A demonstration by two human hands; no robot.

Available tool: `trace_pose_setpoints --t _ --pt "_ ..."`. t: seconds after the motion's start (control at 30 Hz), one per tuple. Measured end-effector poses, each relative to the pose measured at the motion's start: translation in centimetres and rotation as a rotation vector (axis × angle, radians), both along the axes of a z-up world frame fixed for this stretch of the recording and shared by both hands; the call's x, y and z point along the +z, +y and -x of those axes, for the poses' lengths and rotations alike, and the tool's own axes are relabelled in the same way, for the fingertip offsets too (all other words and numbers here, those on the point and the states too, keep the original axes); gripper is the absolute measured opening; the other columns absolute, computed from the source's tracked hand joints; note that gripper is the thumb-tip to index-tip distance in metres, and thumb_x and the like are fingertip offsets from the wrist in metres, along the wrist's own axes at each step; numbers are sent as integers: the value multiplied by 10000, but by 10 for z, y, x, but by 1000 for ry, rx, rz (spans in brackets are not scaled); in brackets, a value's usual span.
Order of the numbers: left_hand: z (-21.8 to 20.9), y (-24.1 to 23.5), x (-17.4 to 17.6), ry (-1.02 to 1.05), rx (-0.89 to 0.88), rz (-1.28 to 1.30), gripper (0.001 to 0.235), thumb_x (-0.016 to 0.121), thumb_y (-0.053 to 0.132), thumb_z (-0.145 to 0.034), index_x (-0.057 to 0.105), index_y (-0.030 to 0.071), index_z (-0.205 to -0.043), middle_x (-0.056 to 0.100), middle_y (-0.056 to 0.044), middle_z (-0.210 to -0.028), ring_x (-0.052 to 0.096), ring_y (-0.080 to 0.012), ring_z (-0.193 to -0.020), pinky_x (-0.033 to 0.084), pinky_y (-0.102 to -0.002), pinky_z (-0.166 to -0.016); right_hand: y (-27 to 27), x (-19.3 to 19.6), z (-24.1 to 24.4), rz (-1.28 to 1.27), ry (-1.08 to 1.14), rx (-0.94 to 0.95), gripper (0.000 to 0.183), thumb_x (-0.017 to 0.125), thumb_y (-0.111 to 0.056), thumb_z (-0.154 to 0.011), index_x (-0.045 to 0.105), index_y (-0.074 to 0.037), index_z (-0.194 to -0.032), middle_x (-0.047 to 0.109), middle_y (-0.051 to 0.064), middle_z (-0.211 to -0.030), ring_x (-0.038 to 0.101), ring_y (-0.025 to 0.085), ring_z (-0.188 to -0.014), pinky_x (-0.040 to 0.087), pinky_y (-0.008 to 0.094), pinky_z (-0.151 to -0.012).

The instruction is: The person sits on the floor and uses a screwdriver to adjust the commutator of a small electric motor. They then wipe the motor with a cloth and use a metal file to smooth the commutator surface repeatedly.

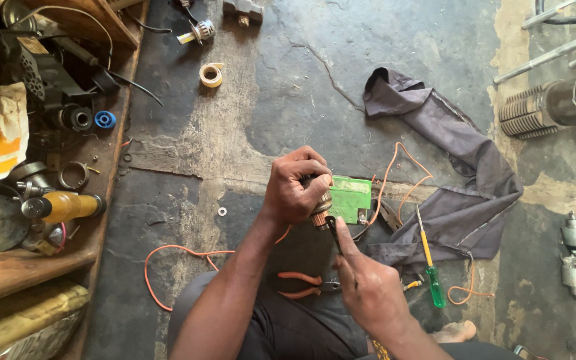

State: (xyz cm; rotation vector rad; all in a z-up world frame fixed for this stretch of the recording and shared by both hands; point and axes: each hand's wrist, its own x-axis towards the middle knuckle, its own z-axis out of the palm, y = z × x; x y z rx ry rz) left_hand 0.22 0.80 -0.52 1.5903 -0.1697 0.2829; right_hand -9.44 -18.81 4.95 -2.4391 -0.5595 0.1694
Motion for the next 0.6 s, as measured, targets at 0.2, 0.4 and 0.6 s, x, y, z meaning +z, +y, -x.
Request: trace_pose_setpoints --t 0.2,0.4,0.6 --pt "2 -3 1 7 38 -23 116 677 105 -813 742 9 -819 694 -83 -831 684 -164 -748 537 -306 -679 5 -6 2 132 -38 51 710 654 -14 -837 423 31 -1507 642 155 -714 624 290 -507 502 430 -494" --pt "4 -3 2 -10 35 -56 128 674 115 -801 746 11 -822 694 -82 -831 686 -168 -743 541 -313 -678 5 -1 4 141 -94 91 768 636 3 -827 357 33 -1542 619 121 -691 635 276 -542 495 418 -479" --pt "3 -3 4 -41 22 -22 125 660 110 -803 731 9 -826 685 -81 -834 684 -170 -750 546 -314 -680 7 -2 7 196 -92 82 793 644 -2 -828 325 3 -1554 630 114 -692 638 271 -534 500 418 -484"
